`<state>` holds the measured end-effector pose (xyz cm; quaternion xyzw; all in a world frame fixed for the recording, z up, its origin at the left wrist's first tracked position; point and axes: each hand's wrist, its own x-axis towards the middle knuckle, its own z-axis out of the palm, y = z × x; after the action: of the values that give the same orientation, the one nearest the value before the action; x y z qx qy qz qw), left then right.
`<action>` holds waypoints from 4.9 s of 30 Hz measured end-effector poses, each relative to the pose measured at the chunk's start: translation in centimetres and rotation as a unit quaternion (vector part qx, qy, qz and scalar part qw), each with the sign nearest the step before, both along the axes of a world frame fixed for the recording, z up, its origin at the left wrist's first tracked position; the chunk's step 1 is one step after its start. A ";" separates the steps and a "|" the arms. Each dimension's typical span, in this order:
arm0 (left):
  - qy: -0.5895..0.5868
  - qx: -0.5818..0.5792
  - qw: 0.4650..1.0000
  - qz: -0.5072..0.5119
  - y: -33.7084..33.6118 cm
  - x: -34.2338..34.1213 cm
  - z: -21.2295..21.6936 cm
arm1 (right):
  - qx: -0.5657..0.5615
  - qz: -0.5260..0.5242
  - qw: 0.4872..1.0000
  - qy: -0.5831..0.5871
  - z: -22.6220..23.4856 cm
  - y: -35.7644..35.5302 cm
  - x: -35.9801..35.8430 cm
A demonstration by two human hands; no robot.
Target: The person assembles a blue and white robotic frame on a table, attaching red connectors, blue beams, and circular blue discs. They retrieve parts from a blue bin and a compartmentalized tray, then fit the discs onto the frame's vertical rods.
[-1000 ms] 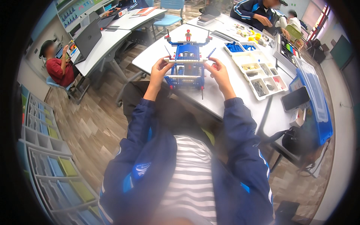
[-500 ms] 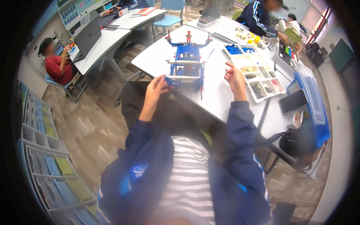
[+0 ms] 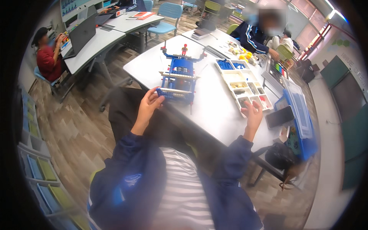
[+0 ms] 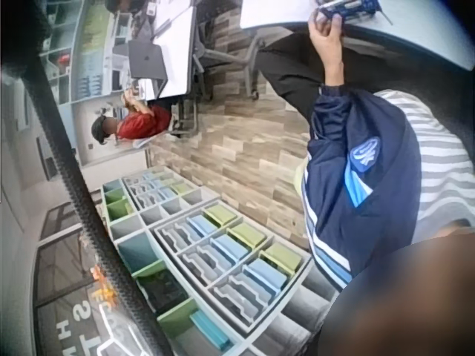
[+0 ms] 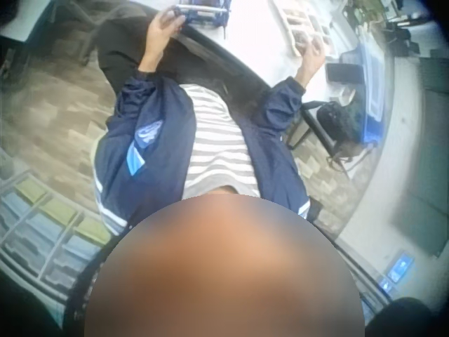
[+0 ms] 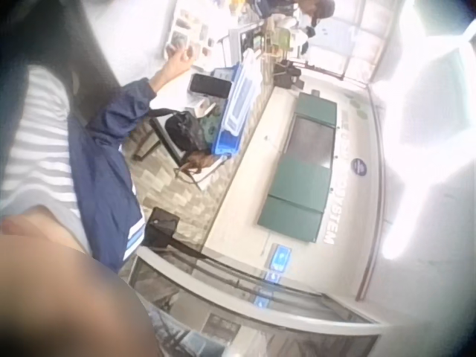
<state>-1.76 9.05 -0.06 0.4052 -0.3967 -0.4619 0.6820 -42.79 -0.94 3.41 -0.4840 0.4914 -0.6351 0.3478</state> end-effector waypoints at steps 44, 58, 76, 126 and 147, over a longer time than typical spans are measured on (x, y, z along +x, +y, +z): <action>0.028 0.018 0.999 -0.035 0.8 -1.3 0.1 | -0.112 -0.201 0.900 0.372 -1.4 -9.5 -7.5; -0.269 -0.067 0.944 0.180 -1.0 -1.5 2.6 | -0.175 -0.050 0.900 0.395 3.7 -3.6 4.0; -0.378 -0.001 0.921 0.088 -2.1 0.6 1.8 | -0.120 -0.299 0.784 0.531 12.0 -1.9 -5.6; -0.455 0.027 0.857 0.238 -15.5 -2.2 -1.6 | 0.122 0.082 0.947 -0.287 0.6 -5.1 -4.3; -0.449 0.014 0.845 0.291 -9.1 2.6 -2.0 | 0.045 -0.321 0.859 0.396 15.2 -3.3 -25.8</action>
<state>0.81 -0.01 -2.08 0.6743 -0.5170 -0.0157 0.5271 -68.58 -4.27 18.59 -0.4938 0.7440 -0.4433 -0.0783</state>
